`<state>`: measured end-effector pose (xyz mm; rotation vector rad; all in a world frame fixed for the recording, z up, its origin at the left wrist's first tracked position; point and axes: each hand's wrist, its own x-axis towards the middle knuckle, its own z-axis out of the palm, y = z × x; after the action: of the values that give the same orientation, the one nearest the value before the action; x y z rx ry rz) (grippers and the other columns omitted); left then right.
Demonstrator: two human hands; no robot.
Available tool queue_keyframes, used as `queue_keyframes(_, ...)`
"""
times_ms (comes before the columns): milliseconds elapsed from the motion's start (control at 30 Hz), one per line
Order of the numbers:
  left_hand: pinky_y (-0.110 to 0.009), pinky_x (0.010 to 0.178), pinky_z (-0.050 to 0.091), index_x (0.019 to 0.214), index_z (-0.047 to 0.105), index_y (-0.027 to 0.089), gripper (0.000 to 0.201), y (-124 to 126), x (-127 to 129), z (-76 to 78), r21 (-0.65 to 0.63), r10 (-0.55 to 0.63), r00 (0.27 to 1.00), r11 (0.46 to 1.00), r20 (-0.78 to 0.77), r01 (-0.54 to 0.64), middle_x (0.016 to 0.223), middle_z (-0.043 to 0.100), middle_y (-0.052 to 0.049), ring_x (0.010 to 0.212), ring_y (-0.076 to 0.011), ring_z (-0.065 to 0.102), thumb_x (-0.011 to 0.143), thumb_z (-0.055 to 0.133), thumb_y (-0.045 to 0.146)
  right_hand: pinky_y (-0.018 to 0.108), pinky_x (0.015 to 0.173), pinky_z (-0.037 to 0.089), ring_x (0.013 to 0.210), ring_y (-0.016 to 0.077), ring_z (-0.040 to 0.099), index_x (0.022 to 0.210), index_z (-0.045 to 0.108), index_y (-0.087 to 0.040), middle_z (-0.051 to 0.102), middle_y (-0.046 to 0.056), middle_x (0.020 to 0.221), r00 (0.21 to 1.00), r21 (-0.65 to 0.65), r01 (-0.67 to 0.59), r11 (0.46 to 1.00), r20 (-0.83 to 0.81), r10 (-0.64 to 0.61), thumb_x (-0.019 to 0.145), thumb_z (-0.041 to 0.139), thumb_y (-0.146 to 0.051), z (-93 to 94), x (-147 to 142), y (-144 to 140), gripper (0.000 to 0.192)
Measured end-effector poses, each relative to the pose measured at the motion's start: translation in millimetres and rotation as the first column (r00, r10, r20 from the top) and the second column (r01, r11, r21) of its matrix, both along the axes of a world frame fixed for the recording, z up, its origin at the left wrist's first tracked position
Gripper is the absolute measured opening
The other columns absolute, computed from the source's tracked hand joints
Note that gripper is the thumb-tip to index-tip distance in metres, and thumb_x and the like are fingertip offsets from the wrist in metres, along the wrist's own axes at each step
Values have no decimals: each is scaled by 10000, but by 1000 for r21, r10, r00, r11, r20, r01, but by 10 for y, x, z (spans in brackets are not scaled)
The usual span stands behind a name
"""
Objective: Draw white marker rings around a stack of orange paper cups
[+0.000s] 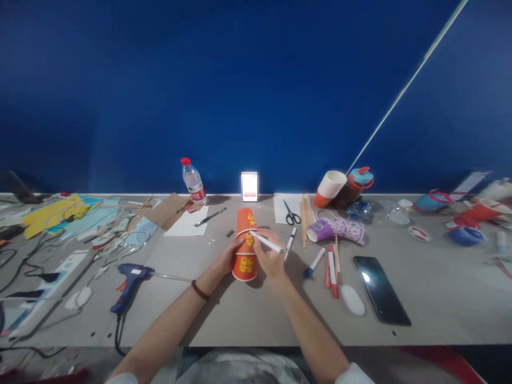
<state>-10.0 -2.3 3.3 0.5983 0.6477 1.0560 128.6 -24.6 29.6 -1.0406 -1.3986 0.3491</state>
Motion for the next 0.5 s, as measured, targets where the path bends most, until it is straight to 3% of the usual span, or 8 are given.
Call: queue_keyframes(500, -361, 763, 510, 1149, 611, 196, 517, -5, -4, 27, 29, 9, 1000, 1000, -15, -8, 1036, 708, -81, 851, -238, 666, 677, 798, 292, 409, 813, 577, 859, 227, 700, 901, 689, -223, 740, 60, 891, 1000, 19, 17, 1000, 9, -17, 855, 614, -223, 3, 13, 13, 89)
